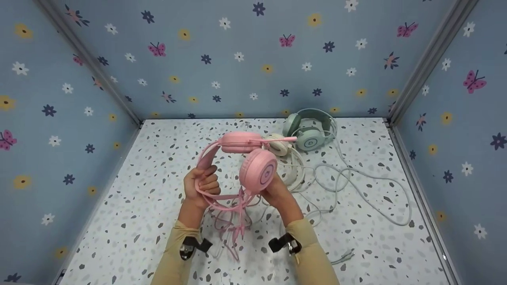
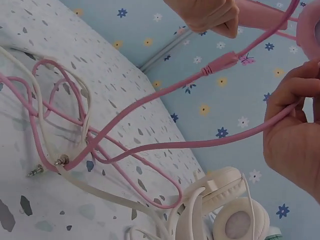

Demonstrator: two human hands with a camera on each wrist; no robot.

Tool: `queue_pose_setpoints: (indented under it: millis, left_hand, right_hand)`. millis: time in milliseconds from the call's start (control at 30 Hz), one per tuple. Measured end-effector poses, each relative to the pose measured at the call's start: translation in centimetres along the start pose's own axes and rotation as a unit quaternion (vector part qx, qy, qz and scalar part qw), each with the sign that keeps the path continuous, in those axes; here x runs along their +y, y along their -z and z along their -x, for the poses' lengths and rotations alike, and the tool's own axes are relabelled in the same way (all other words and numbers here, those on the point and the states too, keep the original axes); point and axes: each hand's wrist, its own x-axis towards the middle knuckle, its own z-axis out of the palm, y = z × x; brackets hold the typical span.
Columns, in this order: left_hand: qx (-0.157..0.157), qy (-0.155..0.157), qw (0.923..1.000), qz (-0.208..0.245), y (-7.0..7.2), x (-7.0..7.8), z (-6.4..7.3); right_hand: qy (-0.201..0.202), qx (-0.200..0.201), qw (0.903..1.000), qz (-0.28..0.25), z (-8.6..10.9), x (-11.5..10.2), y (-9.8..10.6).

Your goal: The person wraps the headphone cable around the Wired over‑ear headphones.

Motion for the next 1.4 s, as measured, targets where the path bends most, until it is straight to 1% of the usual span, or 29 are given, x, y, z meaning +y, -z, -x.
queue_pose_setpoints:
  millis: [100, 167, 233, 267, 333, 400, 467, 567, 633, 700, 833, 900, 933, 967, 1000, 1067, 1167, 1200, 1233, 1300, 1367, 1400]
  left_hand:
    - [0.025, -0.026, 0.9993, -0.012, 0.5, -0.4, 0.2]
    - [0.056, -0.051, 0.9967, -0.026, 0.6, -0.6, 0.1]
    - [0.099, -0.078, 0.991, -0.045, 0.7, -0.8, 0.0]
    - [0.122, -0.089, 0.987, -0.054, 0.6, -0.8, -0.1]
    - [0.167, -0.111, 0.9776, -0.064, 0.6, -0.9, -0.2]
    - [0.206, -0.129, 0.9676, -0.068, 0.7, -0.9, -0.3]
    - [0.237, -0.148, 0.9578, -0.068, 0.8, -1.0, -0.3]
    - [0.28, -0.172, 0.9416, -0.076, 0.9, -1.0, -0.3]
    - [0.301, -0.181, 0.9327, -0.082, 1.0, -1.0, -0.4]
    - [0.312, -0.187, 0.9273, -0.087, 1.0, -1.0, -0.5]
    - [0.323, -0.205, 0.9185, -0.1, 1.1, -1.1, -0.5]
    - [0.326, -0.217, 0.9134, -0.111, 1.2, -1.2, -0.4]
    - [0.33, -0.223, 0.9097, -0.118, 1.2, -1.1, -0.4]
    - [0.332, -0.227, 0.9076, -0.123, 1.2, -1.0, -0.4]
    - [0.332, -0.229, 0.9061, -0.128, 1.2, -0.9, -0.4]
    - [0.332, -0.232, 0.904, -0.136, 1.3, -0.8, -0.5]
    - [0.333, -0.236, 0.9009, -0.149, 1.2, -0.5, -0.5]
    - [0.335, -0.24, 0.8981, -0.152, 1.2, -0.4, -0.5]
    - [0.34, -0.246, 0.894, -0.157, 1.1, -0.3, -0.6]
    - [0.35, -0.259, 0.8851, -0.164, 0.8, 0.1, -0.8]
    - [0.36, -0.273, 0.8764, -0.167, 0.4, 0.5, -1.1]
    - [0.366, -0.278, 0.8724, -0.167, 0.3, 0.8, -1.3]
  right_hand:
    - [-0.012, -0.009, 0.9998, -0.016, 0.3, 0.6, 0.1]
    - [-0.007, -0.004, 0.9999, -0.007, 0.6, 1.0, 0.2]
    - [0.006, 0.019, 0.9997, 0.017, 0.8, 1.5, 0.1]
    - [0.014, 0.038, 0.9986, 0.033, 1.0, 1.7, 0.0]
    - [0.026, 0.078, 0.9935, 0.079, 1.3, 2.0, -0.3]
    - [0.037, 0.11, 0.9855, 0.124, 1.5, 2.3, -0.6]
    - [0.047, 0.129, 0.9749, 0.175, 1.8, 2.6, -0.9]
    - [0.063, 0.133, 0.9572, 0.249, 2.3, 2.7, -1.0]
    - [0.066, 0.128, 0.9451, 0.293, 2.6, 2.5, -0.9]
    - [0.063, 0.123, 0.9368, 0.322, 2.8, 2.4, -0.7]
    - [0.06, 0.101, 0.9252, 0.361, 3.3, 2.3, -0.5]
    - [0.066, 0.087, 0.9154, 0.388, 3.6, 2.4, -0.5]
    - [0.073, 0.081, 0.9085, 0.403, 3.8, 2.5, -0.5]
    - [0.084, 0.079, 0.8981, 0.425, 4.0, 2.5, -0.5]
    - [0.096, 0.079, 0.8854, 0.448, 4.2, 2.6, -0.4]
    - [0.124, 0.082, 0.8565, 0.494, 4.5, 2.6, -0.5]
    - [0.162, 0.093, 0.805, 0.563, 5.0, 2.5, -0.5]
    - [0.168, 0.093, 0.7903, 0.582, 5.1, 2.4, -0.6]
    - [0.173, 0.094, 0.7778, 0.597, 5.3, 2.3, -0.6]
    - [0.18, 0.093, 0.7568, 0.622, 5.7, 2.1, -0.8]
    - [0.182, 0.09, 0.7391, 0.642, 6.1, 1.7, -1.0]
    - [0.182, 0.089, 0.7319, 0.651, 6.3, 1.5, -1.0]
